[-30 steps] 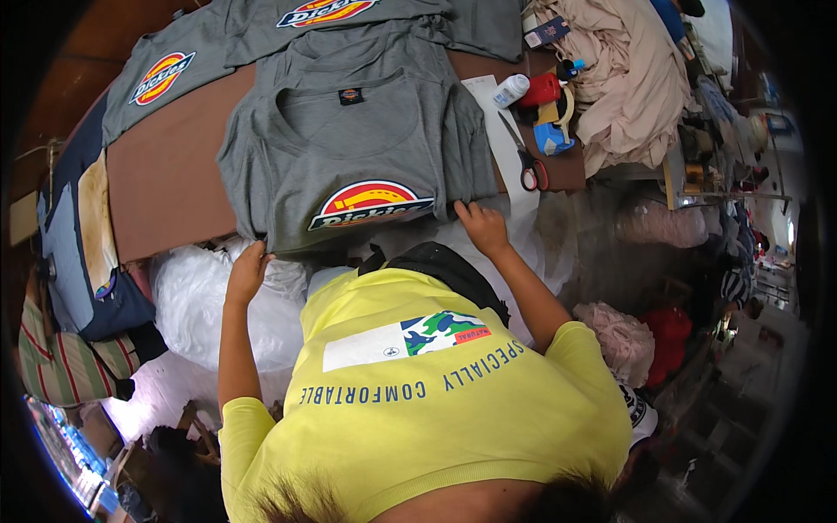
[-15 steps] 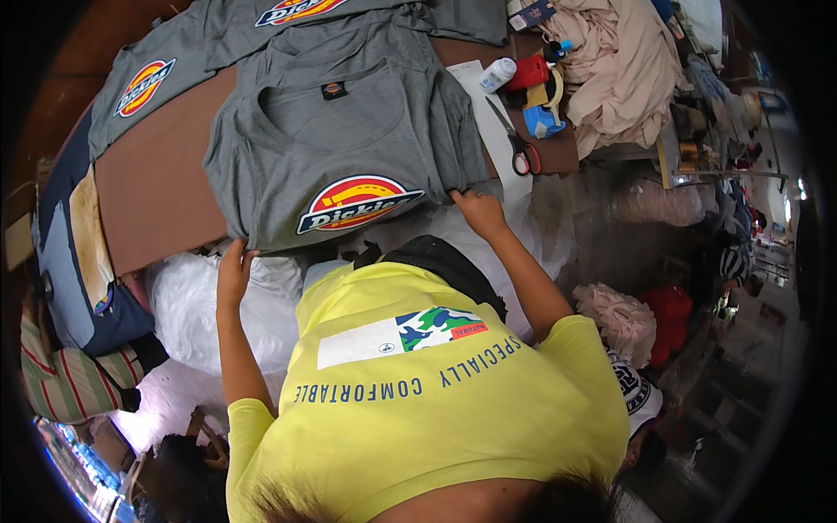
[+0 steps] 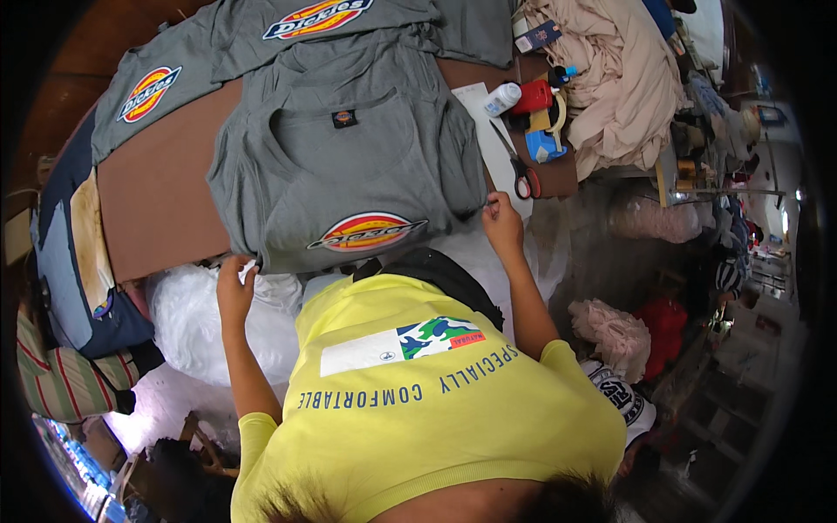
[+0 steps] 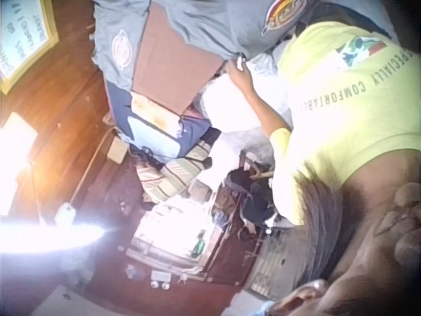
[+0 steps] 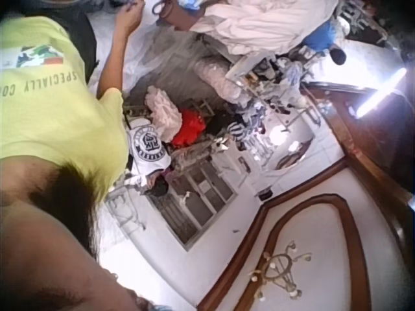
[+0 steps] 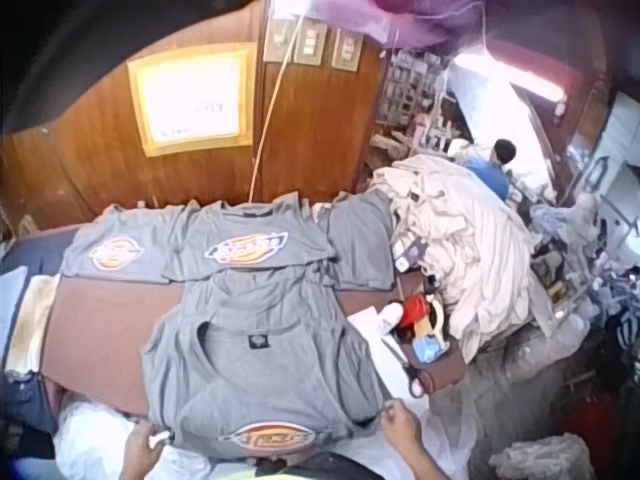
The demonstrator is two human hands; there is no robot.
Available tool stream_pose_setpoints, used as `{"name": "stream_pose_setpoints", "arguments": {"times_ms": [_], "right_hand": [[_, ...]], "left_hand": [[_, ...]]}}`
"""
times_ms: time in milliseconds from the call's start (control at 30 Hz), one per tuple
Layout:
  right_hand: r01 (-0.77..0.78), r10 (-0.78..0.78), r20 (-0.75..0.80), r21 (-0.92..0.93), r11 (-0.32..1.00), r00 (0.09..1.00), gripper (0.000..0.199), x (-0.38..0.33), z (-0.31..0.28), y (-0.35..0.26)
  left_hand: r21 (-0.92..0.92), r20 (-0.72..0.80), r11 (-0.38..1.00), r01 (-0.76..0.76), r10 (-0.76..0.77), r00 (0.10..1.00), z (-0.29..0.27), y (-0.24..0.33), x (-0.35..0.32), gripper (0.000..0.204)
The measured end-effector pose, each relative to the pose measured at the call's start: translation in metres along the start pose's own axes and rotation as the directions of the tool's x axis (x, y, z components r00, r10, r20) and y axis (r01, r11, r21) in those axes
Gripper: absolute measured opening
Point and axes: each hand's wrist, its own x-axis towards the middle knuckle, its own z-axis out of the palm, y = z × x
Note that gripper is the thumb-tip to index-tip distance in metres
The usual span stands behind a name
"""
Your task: The person uses shears to cut a tag off a grey shirt, then turns the shirt over and folds it into a stack with other shirts on a work table.
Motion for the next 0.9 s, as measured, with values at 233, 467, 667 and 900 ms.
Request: {"name": "stream_pose_setpoints", "arguments": {"times_ms": [233, 467, 667, 900], "right_hand": [[-0.412, 0.093, 0.415, 0.803, 0.431, 0.905, 0.027, 0.095, 0.022, -0.093], [-0.638, 0.019, 0.646, 0.747, 0.187, 0.763, 0.033, 0.171, 0.042, -0.091], [-0.643, -0.034, 0.644, 0.765, 0.033, 0.765, 0.026, 0.205, 0.018, -0.096], [-0.581, 0.009, 0.585, 0.806, -0.115, 0.811, 0.035, 0.221, 0.042, -0.086]], "left_hand": [[-0.653, -0.061, 0.740, 0.160, -0.262, 0.963, 0.004, 0.033, 0.115, 0.039], [-0.693, 0.155, 0.511, 0.508, -0.583, 0.798, 0.028, 0.030, 0.213, 0.053], [-0.767, 0.573, -0.170, 0.618, 0.250, 0.780, 0.000, 0.056, 0.233, 0.043], [-0.672, 0.555, -0.395, 0.626, 0.291, 0.779, 0.008, 0.026, 0.264, 0.055]]}}
